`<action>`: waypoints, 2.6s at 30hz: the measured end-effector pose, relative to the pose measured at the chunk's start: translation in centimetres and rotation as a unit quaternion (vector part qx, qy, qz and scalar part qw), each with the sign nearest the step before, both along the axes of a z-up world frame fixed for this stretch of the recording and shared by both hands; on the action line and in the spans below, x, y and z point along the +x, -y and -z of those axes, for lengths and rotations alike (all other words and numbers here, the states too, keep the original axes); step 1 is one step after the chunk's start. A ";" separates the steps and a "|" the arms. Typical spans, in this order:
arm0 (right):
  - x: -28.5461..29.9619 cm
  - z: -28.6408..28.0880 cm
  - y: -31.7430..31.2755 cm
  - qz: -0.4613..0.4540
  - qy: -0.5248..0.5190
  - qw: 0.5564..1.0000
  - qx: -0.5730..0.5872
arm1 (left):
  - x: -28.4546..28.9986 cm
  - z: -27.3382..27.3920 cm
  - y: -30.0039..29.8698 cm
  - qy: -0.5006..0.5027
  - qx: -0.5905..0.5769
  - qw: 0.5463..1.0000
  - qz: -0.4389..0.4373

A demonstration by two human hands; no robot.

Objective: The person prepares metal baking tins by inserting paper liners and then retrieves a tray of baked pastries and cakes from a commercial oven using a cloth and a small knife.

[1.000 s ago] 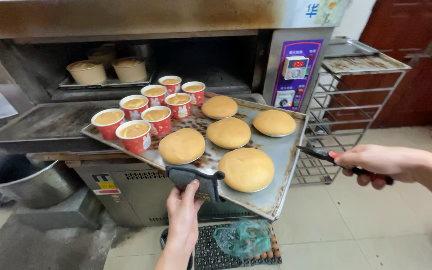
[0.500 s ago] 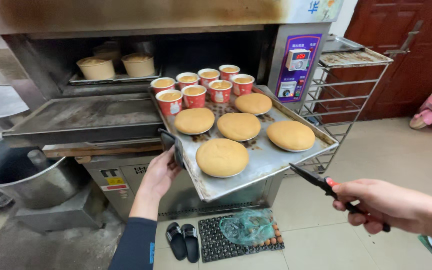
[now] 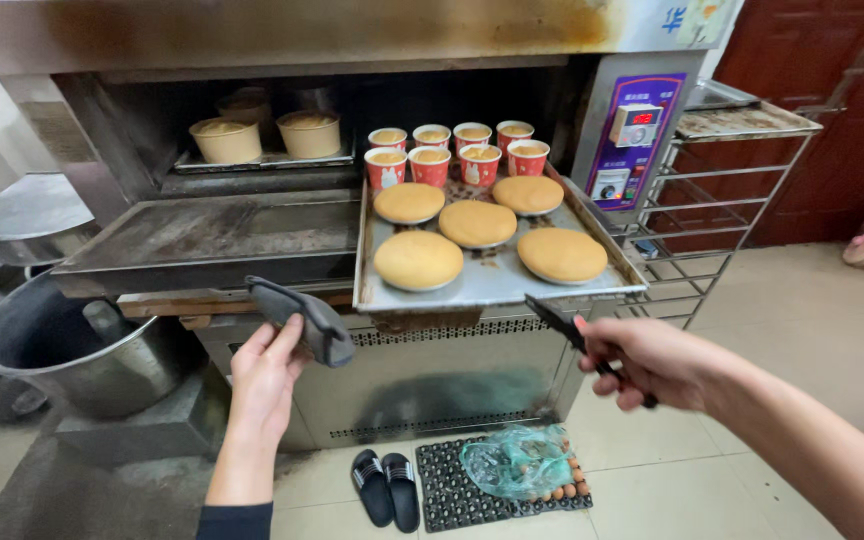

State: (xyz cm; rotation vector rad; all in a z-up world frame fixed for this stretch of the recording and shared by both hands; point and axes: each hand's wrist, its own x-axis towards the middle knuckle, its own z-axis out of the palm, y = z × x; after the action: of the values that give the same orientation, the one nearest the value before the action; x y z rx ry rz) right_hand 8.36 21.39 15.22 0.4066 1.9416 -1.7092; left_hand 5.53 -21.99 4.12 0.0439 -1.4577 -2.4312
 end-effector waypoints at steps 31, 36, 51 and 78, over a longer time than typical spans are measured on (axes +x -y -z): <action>-50.3 1.3 6.6 -0.047 0.033 0.997 -0.046 | -20.8 -10.1 -4.4 -0.030 -0.109 0.993 0.022; -51.9 1.6 6.7 -0.048 0.019 0.997 -0.053 | -21.4 -9.5 -3.7 -0.011 -0.104 0.994 0.002; -53.5 2.4 9.1 -0.050 -0.011 0.998 0.038 | -16.9 -7.5 0.6 -0.060 -0.010 0.997 -0.054; -21.3 -10.2 21.5 -0.213 -0.510 0.798 0.240 | -25.0 12.4 2.1 0.069 0.468 0.875 -0.105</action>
State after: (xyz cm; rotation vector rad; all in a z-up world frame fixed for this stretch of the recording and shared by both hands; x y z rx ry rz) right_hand -12.94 -0.11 25.43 -0.9557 2.9000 -1.1530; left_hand -19.47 -24.06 -8.26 0.5554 -0.1590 -2.7189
